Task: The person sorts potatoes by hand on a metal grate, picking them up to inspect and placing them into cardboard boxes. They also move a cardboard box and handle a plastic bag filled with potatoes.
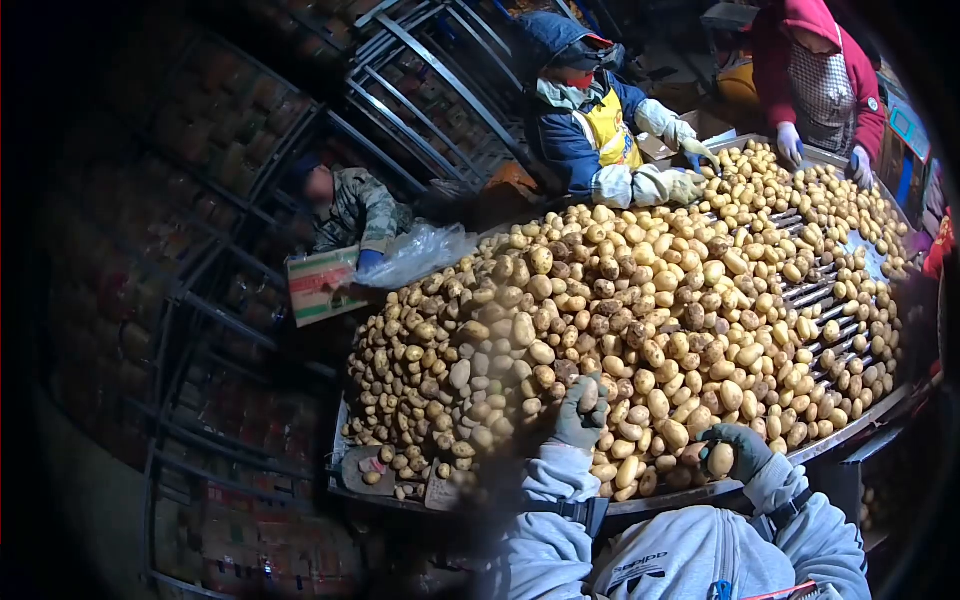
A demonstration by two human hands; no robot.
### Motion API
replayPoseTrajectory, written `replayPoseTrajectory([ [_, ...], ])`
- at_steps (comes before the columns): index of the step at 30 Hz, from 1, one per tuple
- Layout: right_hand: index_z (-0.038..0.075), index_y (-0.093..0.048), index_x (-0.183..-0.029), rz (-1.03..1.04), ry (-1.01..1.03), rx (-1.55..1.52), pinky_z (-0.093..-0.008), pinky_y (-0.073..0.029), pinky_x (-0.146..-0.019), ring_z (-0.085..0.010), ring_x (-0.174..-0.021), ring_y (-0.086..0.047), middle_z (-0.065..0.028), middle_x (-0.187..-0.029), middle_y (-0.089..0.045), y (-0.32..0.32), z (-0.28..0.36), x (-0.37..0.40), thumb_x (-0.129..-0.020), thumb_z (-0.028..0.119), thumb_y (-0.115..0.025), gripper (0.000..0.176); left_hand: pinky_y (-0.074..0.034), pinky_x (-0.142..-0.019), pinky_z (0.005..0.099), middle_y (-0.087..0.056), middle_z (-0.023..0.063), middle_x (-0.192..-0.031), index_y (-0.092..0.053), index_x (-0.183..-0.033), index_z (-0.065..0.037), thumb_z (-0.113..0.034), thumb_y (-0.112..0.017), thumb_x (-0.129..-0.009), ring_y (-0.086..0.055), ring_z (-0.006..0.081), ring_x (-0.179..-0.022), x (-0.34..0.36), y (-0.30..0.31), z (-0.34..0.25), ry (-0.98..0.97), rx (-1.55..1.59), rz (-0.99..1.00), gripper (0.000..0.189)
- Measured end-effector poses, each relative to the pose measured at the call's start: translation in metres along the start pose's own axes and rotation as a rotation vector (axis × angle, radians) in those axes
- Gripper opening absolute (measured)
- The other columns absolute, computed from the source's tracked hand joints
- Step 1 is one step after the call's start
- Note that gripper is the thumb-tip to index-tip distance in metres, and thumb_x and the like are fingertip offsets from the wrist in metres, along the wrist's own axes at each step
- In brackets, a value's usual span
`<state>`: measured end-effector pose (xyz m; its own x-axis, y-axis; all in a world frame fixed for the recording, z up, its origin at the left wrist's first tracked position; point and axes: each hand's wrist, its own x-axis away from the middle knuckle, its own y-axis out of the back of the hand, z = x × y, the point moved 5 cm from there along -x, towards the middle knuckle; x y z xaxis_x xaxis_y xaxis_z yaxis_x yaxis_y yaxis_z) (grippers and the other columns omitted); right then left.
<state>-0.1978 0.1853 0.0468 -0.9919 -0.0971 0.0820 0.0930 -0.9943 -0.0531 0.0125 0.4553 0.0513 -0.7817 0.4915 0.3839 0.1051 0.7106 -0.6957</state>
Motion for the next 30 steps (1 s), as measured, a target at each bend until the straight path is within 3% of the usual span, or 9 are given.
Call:
replayPoseTrajectory([
  [7, 0.005, -0.071, -0.121, -0.082, 0.241, 0.35, -0.033, -0.058, -0.088, -0.016, -0.099, -0.071, -0.0051, -0.108, -0.075, 0.015, -0.009, 0.028, -0.081, 0.006, -0.086, 0.043, -0.03, -0.044, 0.0196, -0.061, 0.0008, -0.088, -0.064, -0.127, -0.007, -0.042, -0.065, -0.103, -0.045, 0.0066, -0.058, 0.007, -0.02, 0.04, 0.05, -0.166, 0.035, 0.042],
  [10, 0.005, -0.069, -0.124, -0.074, 0.188, 0.215, -0.0326, -0.058, -0.089, -0.0168, -0.098, -0.071, -0.006, -0.11, -0.074, 0.014, -0.012, 0.039, -0.081, 0.006, -0.086, 0.046, -0.03, -0.043, 0.0204, -0.06, -0.0007, -0.087, -0.066, -0.123, -0.006, -0.04, -0.064, -0.104, -0.044, 0.0064, -0.056, 0.033, -0.053, 0.059, 0.103, -0.253, -0.133, 0.039],
  [11, 0.004, -0.069, -0.125, -0.014, -0.09, -0.299, -0.0346, -0.059, -0.089, -0.0187, -0.098, -0.072, -0.0066, -0.111, -0.074, 0.01, -0.034, 0.037, -0.087, 0.013, -0.081, 0.041, -0.029, -0.044, 0.0205, -0.058, -0.0027, -0.082, -0.067, -0.125, -0.005, -0.038, -0.064, -0.104, -0.042, 0.0061, -0.054, 0.032, -0.055, 0.071, 0.063, -0.322, -0.029, 0.04],
  [12, 0.004, -0.068, -0.126, -0.105, -0.376, -0.814, -0.0367, -0.061, -0.089, -0.0205, -0.097, -0.072, -0.0072, -0.113, -0.073, 0.005, -0.051, 0.039, -0.093, 0.019, -0.075, 0.037, -0.035, -0.047, 0.0202, -0.06, -0.0037, -0.08, -0.069, -0.125, -0.004, -0.035, -0.063, -0.103, -0.047, 0.0053, -0.056, 0.029, -0.055, 0.081, 0.13, -0.336, 0.037, 0.039],
  [14, 0.001, -0.068, -0.125, -0.155, -0.454, -0.97, -0.0427, -0.064, -0.085, -0.0261, -0.092, -0.075, -0.0094, -0.113, -0.075, -0.004, -0.056, 0.041, -0.107, 0.041, -0.058, 0.045, -0.044, -0.055, 0.0214, -0.065, -0.0022, -0.083, -0.072, -0.124, -0.003, -0.031, -0.063, -0.101, -0.057, 0.0058, -0.064, 0.035, -0.058, 0.106, 0.06, -0.539, -0.08, 0.037],
  [17, 0.006, -0.069, -0.126, -0.105, -0.363, -0.779, -0.0439, -0.063, -0.086, -0.0256, -0.099, -0.074, -0.0078, -0.117, -0.074, -0.009, -0.043, 0.045, -0.106, 0.045, -0.06, 0.045, -0.059, -0.082, 0.0273, -0.074, 0.0049, -0.109, -0.071, -0.127, -0.002, -0.025, -0.063, -0.101, -0.07, 0.0117, -0.091, 0.026, -0.044, 0.15, 0.081, -0.521, 0.114, 0.036],
  [20, 0.009, -0.057, -0.141, 0.007, -0.393, -0.86, -0.0453, -0.059, -0.097, -0.0251, -0.119, -0.066, -0.0089, -0.135, -0.066, -0.017, -0.057, 0.045, -0.105, 0.048, -0.06, 0.053, -0.053, -0.105, 0.0324, -0.071, 0.009, -0.125, -0.063, -0.136, 0.0, -0.023, -0.063, -0.105, -0.069, 0.0175, -0.114, 0.051, -0.093, 0.154, 0.053, -0.616, 0.165, 0.038],
  [25, 0.014, -0.048, -0.148, 0.036, -0.251, -0.666, -0.0451, -0.054, -0.104, -0.0241, -0.128, -0.06, -0.0067, -0.144, -0.059, -0.022, -0.051, 0.041, -0.106, 0.051, -0.056, 0.056, -0.048, -0.111, 0.0323, -0.067, 0.0118, -0.134, -0.056, -0.148, -0.001, -0.015, -0.063, -0.103, -0.063, 0.0185, -0.125, 0.058, -0.111, 0.171, 0.053, -1.077, 0.276, 0.047],
  [30, 0.014, -0.059, -0.137, -0.03, -0.329, -0.947, -0.0471, -0.056, -0.1, -0.0248, -0.121, -0.065, -0.0044, -0.134, -0.066, -0.021, -0.043, 0.029, -0.108, 0.056, -0.049, 0.051, -0.047, -0.112, 0.0337, -0.061, 0.0159, -0.144, -0.048, -0.153, 0.001, -0.012, -0.067, -0.099, -0.061, 0.0209, -0.13, 0.061, -0.113, 0.175, -0.045, -1.186, 0.397, 0.058],
])
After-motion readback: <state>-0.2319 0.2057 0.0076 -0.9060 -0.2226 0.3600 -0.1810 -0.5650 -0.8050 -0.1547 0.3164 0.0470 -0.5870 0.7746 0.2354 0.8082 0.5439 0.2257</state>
